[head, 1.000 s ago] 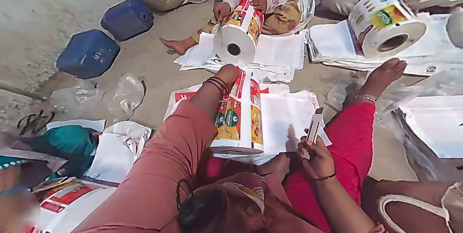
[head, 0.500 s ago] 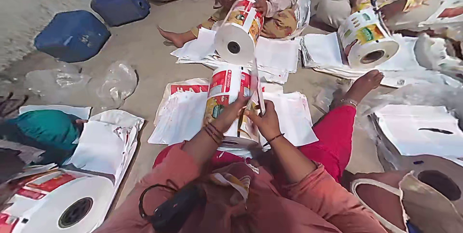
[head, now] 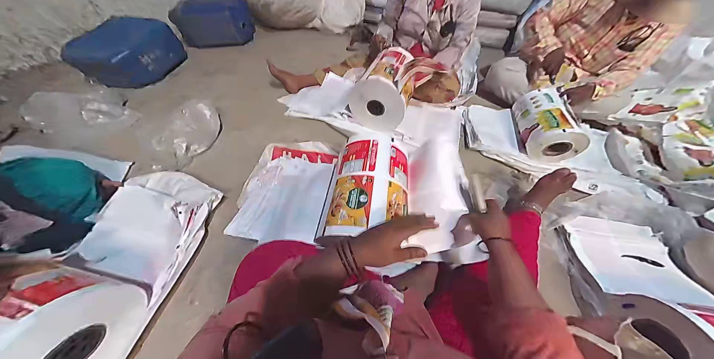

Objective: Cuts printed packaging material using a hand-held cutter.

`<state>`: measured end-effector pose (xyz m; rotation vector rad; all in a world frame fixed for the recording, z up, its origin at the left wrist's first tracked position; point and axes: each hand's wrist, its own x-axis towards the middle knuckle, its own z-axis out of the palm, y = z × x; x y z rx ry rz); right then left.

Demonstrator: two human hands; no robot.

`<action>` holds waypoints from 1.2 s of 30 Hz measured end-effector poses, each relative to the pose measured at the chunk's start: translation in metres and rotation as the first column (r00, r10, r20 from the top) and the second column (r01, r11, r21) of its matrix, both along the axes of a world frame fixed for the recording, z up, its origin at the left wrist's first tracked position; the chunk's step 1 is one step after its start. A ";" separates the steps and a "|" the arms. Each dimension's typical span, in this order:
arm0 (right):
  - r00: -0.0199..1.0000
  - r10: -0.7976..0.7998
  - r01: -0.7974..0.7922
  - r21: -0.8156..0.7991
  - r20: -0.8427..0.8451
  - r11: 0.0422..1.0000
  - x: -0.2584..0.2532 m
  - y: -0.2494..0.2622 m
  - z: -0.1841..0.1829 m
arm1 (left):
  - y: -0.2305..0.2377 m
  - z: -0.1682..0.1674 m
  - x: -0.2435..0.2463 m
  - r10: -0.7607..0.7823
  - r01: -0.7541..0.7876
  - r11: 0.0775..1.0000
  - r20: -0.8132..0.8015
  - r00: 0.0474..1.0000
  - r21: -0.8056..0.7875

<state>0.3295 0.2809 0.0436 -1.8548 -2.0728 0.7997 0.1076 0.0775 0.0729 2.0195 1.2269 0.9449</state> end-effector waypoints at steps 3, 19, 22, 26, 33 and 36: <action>0.955 -0.188 0.206 -0.059 0.229 0.977 0.071 0.038 -0.062 | -0.019 -0.016 -0.033 0.366 -0.372 0.911 0.067 0.928 0.176; 0.922 0.338 -0.347 -0.020 -0.187 0.937 -0.158 -0.028 0.055 | -0.055 -0.094 -0.118 0.726 -0.731 0.683 0.112 0.679 -0.001; 0.919 0.395 -0.395 0.035 -0.003 0.918 -0.202 -0.025 0.061 | -0.056 -0.096 -0.125 0.738 -0.733 0.674 0.032 0.674 -0.085; 0.881 0.377 -0.429 0.144 0.287 0.892 -0.236 -0.016 0.065 | -0.059 -0.091 -0.132 0.756 -0.734 0.646 0.043 0.653 -0.210; 0.974 0.224 -0.224 0.057 -0.004 0.973 -0.254 -0.008 0.053 | -0.060 -0.078 -0.133 0.736 -0.715 0.652 -0.016 0.677 -0.253; 0.961 0.275 -0.275 0.023 -0.010 0.961 -0.261 -0.018 0.062 | -0.058 -0.083 -0.136 0.657 -0.671 0.729 -0.133 0.742 -0.137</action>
